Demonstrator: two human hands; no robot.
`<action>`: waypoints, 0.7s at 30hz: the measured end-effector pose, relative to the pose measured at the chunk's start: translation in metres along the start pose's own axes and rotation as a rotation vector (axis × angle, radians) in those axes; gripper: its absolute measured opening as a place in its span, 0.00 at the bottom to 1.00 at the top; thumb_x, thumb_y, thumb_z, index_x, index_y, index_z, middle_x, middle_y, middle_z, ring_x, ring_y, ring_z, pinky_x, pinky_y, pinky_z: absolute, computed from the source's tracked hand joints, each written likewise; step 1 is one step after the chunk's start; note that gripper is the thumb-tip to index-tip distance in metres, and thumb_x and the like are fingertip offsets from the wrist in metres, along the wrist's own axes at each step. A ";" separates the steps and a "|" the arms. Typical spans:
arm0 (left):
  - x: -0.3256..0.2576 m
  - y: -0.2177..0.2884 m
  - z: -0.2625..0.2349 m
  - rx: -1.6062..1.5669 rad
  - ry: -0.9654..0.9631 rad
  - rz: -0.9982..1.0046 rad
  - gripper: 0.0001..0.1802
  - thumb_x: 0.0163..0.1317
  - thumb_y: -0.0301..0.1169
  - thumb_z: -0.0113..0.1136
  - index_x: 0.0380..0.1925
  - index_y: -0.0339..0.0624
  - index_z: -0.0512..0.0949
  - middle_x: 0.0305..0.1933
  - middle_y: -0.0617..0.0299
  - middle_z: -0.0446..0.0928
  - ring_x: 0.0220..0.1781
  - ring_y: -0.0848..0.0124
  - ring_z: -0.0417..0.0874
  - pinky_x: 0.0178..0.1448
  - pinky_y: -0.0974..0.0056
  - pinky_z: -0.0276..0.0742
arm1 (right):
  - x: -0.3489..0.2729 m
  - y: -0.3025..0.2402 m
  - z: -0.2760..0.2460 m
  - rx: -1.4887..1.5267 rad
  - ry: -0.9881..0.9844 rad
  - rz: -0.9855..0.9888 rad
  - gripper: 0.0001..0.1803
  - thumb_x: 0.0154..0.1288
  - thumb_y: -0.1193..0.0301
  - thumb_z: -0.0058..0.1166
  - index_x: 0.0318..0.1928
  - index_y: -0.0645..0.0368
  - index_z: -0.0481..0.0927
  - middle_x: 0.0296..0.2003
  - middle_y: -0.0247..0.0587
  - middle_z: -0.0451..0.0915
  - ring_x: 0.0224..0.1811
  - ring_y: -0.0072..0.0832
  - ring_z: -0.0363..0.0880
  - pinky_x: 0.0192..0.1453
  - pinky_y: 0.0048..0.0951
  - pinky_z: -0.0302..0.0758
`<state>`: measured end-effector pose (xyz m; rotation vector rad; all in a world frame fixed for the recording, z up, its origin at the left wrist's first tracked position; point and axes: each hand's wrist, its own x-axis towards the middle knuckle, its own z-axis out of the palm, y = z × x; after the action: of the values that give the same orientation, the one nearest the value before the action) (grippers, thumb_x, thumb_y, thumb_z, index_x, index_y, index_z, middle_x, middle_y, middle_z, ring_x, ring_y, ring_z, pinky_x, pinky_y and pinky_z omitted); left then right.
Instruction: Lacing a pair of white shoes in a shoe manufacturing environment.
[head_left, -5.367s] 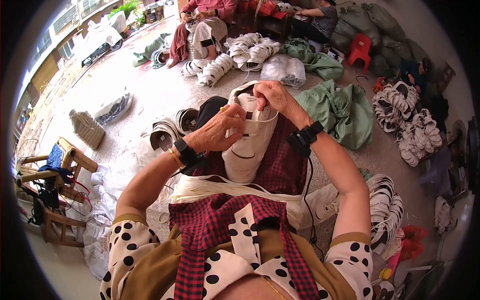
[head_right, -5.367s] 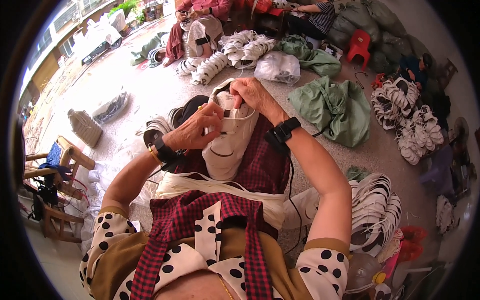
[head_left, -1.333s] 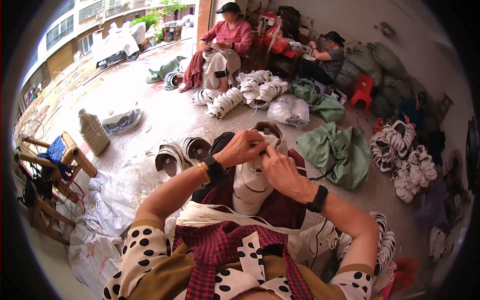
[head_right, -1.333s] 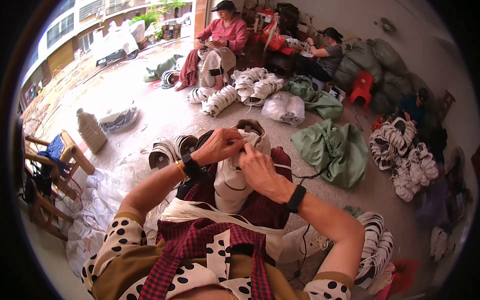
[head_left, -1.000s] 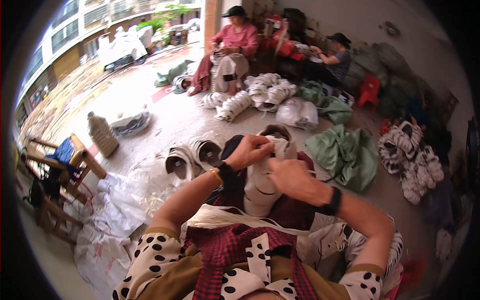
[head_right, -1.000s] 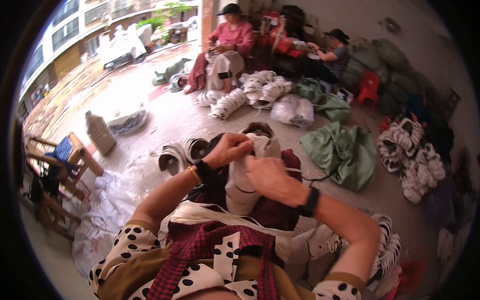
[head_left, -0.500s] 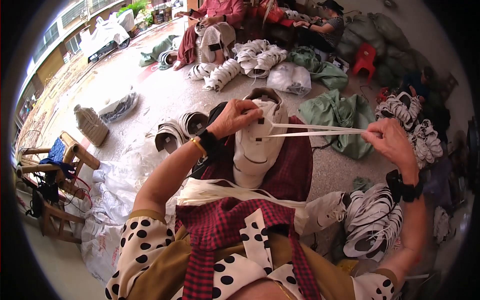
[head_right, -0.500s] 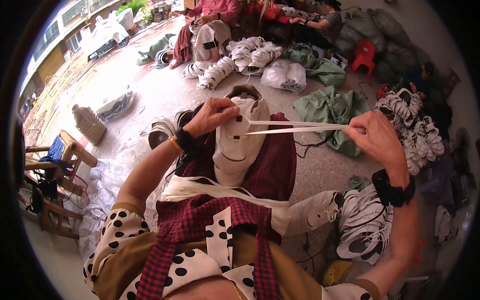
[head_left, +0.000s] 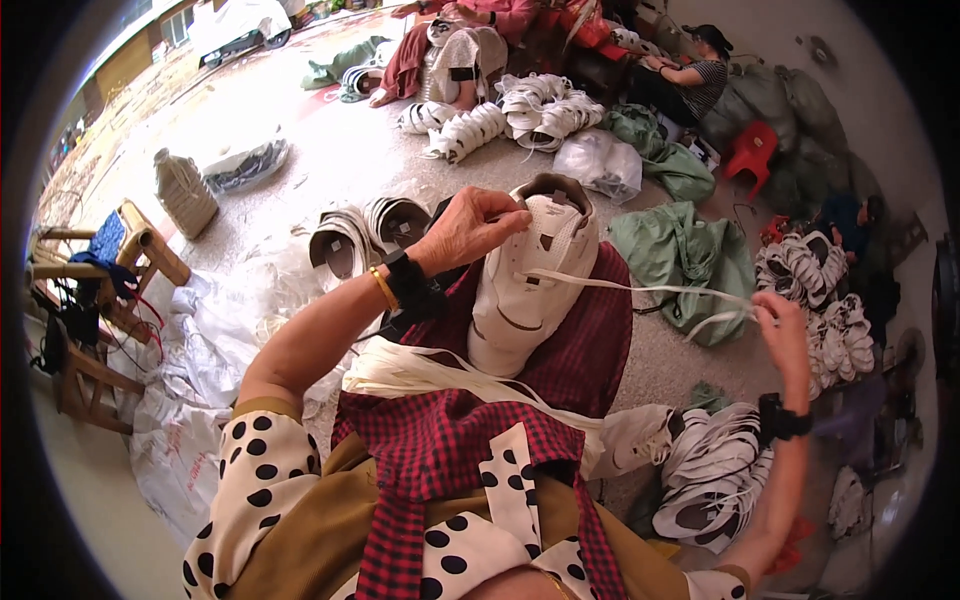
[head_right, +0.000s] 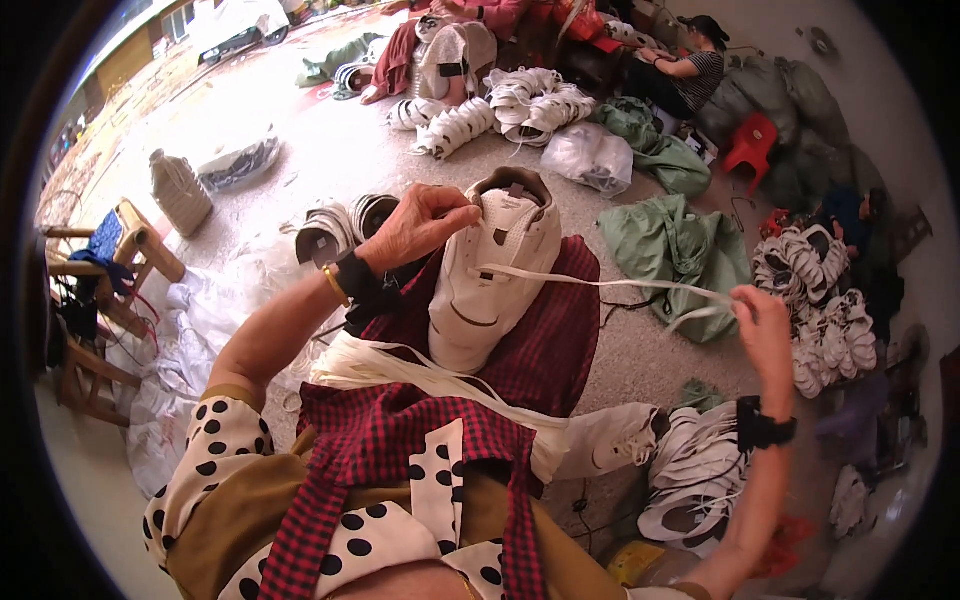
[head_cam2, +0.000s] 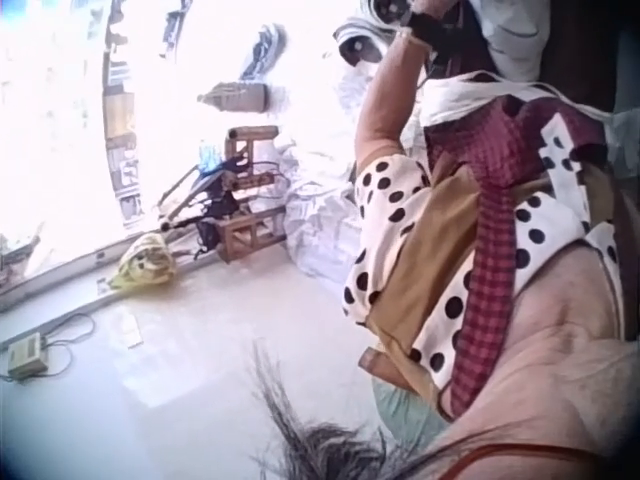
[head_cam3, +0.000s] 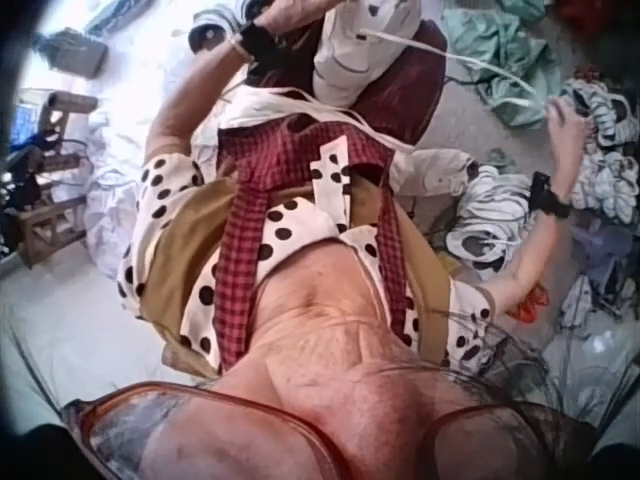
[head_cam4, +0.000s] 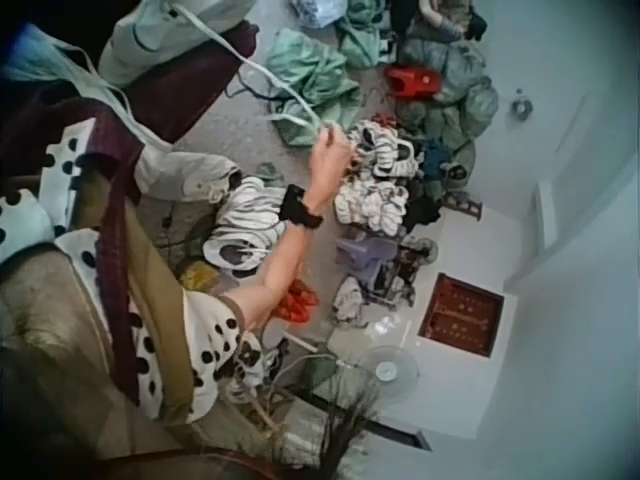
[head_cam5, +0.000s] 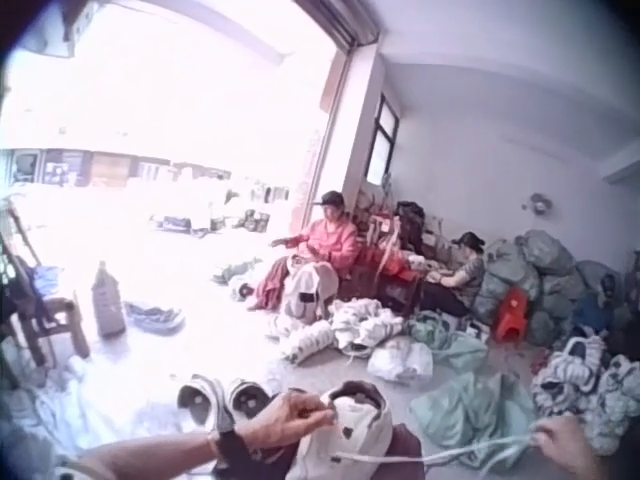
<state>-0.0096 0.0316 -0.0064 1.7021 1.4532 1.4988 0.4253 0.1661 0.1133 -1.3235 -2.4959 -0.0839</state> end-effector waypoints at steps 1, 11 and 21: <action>-0.002 -0.002 -0.004 0.112 -0.016 -0.031 0.19 0.65 0.40 0.61 0.35 0.30 0.85 0.25 0.61 0.81 0.29 0.78 0.76 0.36 0.66 0.74 | 0.003 -0.003 0.013 -0.202 0.054 -0.015 0.13 0.62 0.76 0.58 0.48 0.59 0.82 0.42 0.47 0.81 0.45 0.39 0.79 0.52 0.37 0.73; -0.011 -0.023 -0.003 -0.133 -0.076 -0.160 0.17 0.70 0.40 0.60 0.37 0.34 0.83 0.26 0.70 0.78 0.28 0.83 0.76 0.31 0.73 0.72 | 0.021 -0.177 0.136 0.403 0.065 -0.627 0.21 0.51 0.82 0.61 0.47 0.61 0.73 0.41 0.49 0.75 0.46 0.48 0.77 0.51 0.44 0.74; -0.011 -0.027 -0.003 -0.161 -0.128 -0.190 0.18 0.70 0.41 0.60 0.34 0.35 0.82 0.26 0.69 0.77 0.27 0.82 0.76 0.32 0.72 0.74 | 0.019 -0.196 0.118 0.543 -0.124 -0.504 0.15 0.54 0.81 0.57 0.43 0.64 0.72 0.35 0.49 0.72 0.39 0.45 0.77 0.43 0.42 0.76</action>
<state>-0.0215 0.0305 -0.0325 1.4910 1.3480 1.3417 0.2258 0.0925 0.0256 -0.4890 -2.6226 0.5383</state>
